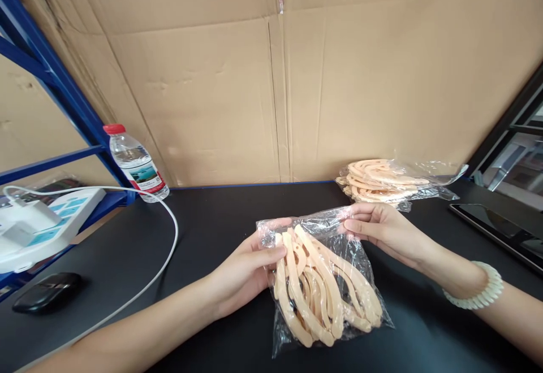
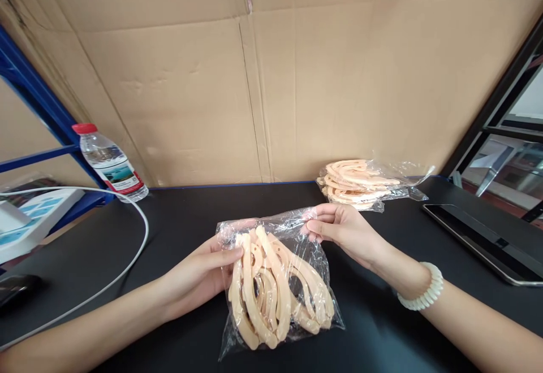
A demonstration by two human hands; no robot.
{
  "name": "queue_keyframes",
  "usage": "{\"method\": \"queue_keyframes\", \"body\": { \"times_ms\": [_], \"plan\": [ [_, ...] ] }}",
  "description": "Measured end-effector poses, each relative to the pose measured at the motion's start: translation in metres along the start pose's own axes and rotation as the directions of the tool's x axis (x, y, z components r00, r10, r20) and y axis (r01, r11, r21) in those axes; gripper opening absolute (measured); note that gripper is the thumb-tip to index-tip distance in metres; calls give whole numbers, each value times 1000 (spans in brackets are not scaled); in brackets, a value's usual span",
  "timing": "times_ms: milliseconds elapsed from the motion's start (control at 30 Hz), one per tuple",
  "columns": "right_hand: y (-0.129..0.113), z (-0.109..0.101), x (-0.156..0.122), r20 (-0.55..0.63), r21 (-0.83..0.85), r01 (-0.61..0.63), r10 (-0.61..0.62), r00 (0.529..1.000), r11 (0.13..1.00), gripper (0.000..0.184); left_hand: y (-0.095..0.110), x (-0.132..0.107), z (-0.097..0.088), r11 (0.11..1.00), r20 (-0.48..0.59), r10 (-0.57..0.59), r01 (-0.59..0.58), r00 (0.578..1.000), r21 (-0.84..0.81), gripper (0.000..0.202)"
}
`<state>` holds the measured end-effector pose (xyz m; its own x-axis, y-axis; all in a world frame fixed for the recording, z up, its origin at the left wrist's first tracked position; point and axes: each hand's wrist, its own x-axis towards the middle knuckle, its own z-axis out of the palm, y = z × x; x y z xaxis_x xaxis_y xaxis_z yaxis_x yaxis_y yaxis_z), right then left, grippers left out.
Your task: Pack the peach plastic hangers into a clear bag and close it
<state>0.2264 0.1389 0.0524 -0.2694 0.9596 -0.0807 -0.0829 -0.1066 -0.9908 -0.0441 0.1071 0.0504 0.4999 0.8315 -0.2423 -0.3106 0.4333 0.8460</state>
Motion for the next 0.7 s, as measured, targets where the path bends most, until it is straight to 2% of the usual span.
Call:
{"method": "queue_keyframes", "body": {
  "times_ms": [133,233,333,400,467,600,633,700],
  "plan": [
    [3,0,3,-7,-11,-30,29,1000,1000,35,3,4,-2,999,-30,31,-31,999,10,51],
    [4,3,8,-28,-11,-56,56,998,998,35,8,7,-3,999,-21,51,-50,999,5,40],
    [1,10,19,-29,-22,-65,64,998,998,29,14,12,-7,995,-121,75,-66,990,76,36],
    [-4,19,32,-27,-28,-52,51,998,998,21,20,17,-13,978,-259,178,-142,949,152,26],
    [-9,31,49,-27,-34,-35,34,999,999,13,29,23,-24,971,-333,212,-158,919,182,21],
    [-13,64,95,-8,-30,-34,33,999,999,3,59,40,-55,965,-490,220,-114,844,236,32],
    [-12,73,107,2,-30,-38,38,999,999,3,68,45,-63,965,-522,218,-101,825,243,33],
    [-9,88,128,19,-35,-50,51,999,998,18,83,55,-79,965,-579,217,-81,786,251,34]
  ]
}}
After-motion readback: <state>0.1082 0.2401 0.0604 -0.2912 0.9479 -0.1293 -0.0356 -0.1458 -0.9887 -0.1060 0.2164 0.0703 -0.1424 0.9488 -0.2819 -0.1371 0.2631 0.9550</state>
